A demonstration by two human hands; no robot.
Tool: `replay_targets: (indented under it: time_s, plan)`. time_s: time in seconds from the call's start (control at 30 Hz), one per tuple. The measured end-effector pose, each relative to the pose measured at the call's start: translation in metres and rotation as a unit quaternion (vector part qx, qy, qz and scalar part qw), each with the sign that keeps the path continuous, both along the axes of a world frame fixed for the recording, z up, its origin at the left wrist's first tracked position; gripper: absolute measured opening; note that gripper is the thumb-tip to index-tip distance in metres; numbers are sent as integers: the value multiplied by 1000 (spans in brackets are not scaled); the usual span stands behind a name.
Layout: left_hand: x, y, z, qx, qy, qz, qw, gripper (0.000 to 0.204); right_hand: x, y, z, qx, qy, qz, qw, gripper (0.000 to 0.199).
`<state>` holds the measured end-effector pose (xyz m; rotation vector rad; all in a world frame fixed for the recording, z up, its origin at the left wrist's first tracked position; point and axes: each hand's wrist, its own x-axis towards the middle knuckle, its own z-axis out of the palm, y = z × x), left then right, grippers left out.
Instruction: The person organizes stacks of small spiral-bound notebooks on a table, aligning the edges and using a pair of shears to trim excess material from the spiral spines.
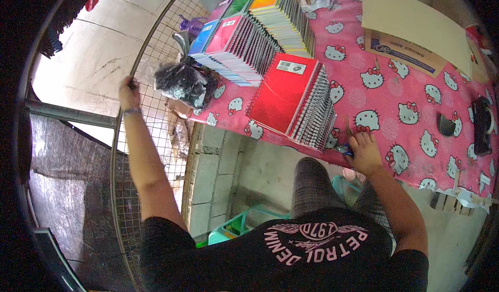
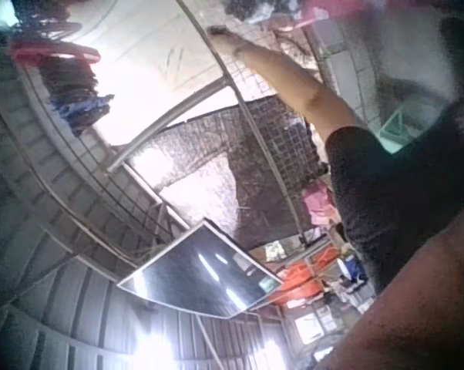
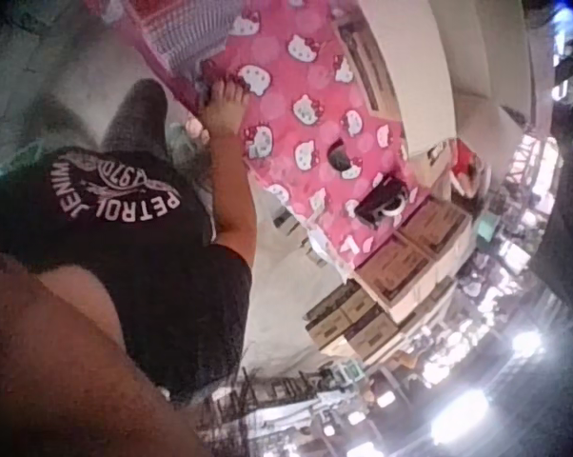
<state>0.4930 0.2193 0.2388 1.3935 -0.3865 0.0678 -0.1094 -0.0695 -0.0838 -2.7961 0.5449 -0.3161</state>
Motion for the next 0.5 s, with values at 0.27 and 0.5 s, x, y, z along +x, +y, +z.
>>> replay_targets:
  time_s: [0.27, 0.5]
  plan:
    - [141, 27, 59, 156, 189, 4, 969, 51, -2, 1, 3, 15, -7, 3, 1000, 48]
    - [86, -10, 33, 451, -58, 47, 889, 77, -2, 1, -1, 5, -5, -10, 1000, 54]
